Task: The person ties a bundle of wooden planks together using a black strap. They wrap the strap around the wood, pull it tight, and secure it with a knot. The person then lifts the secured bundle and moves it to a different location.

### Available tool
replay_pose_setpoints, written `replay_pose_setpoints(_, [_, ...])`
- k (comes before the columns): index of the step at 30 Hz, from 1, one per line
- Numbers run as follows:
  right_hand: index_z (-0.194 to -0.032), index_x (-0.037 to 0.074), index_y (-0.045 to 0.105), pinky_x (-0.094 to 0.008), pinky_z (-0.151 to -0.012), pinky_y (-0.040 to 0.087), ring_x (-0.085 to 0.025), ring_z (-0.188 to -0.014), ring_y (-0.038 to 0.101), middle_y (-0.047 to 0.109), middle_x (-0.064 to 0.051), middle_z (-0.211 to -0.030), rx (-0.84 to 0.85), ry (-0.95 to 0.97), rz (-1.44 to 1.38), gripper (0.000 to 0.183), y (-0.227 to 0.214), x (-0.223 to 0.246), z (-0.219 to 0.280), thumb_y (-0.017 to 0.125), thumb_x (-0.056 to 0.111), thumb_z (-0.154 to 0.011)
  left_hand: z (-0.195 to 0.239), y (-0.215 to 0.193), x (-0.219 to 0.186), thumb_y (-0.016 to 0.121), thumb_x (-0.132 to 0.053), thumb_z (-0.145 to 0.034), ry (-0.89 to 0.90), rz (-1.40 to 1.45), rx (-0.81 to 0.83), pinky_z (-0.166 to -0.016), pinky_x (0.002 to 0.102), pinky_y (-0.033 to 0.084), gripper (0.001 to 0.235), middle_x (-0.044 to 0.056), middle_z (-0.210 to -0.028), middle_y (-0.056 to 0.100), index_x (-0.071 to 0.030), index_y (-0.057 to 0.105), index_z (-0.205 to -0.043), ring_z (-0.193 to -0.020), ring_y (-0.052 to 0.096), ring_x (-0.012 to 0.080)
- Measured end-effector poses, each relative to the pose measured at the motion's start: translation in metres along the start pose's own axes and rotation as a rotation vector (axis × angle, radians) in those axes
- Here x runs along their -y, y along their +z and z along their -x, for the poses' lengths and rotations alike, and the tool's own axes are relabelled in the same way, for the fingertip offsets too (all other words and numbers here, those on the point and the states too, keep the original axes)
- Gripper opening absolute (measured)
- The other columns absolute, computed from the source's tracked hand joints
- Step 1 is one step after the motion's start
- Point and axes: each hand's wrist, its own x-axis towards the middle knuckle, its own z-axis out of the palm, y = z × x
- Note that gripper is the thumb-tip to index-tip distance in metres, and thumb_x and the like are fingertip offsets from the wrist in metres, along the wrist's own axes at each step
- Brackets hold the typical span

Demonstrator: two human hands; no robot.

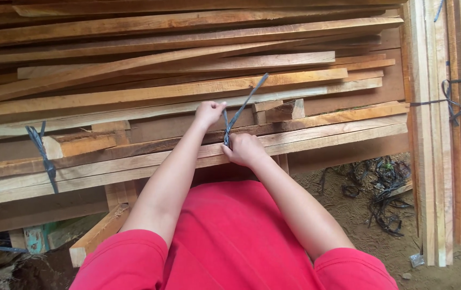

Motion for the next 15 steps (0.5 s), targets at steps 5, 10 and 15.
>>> replay_pose_setpoints(5, [-0.082,0.012,0.076,-0.051,-0.089,0.054,-0.039,-0.106,0.070,0.076,-0.015,-0.083,0.065,0.343,-0.405,0.066,-0.022,0.028,0.010,0.050,0.072,-0.090,0.025,0.005,0.004,0.074,-0.042,-0.088,-0.040,0.192,0.220,-0.083,0.033,0.060,0.042,0.011,-0.105,0.079,-0.010,0.078,-0.113,-0.093,0.076,0.0192])
replay_pose_setpoints(10, [-0.088,0.019,0.080,-0.031,-0.074,0.058,-0.015,-0.069,0.077,0.073,0.001,-0.058,-0.001,0.504,-0.738,0.037,0.040,0.017,-0.003,0.063,0.052,-0.091,0.020,0.001,0.000,0.076,-0.039,-0.085,-0.048,0.214,0.245,-0.068,0.023,0.053,0.027,0.002,-0.097,0.081,-0.021,0.079,-0.106,-0.084,0.077,0.0115])
replay_pose_setpoints(15, [-0.104,-0.006,0.064,-0.039,-0.054,0.065,-0.024,-0.061,0.076,0.077,-0.018,-0.084,-0.231,0.581,-1.304,0.027,0.044,0.032,0.003,0.064,0.012,-0.084,0.025,-0.008,-0.003,0.071,-0.034,-0.090,-0.097,0.284,0.260,-0.063,0.023,0.044,0.025,0.000,-0.093,0.080,-0.015,0.074,-0.106,-0.080,0.075,0.0089])
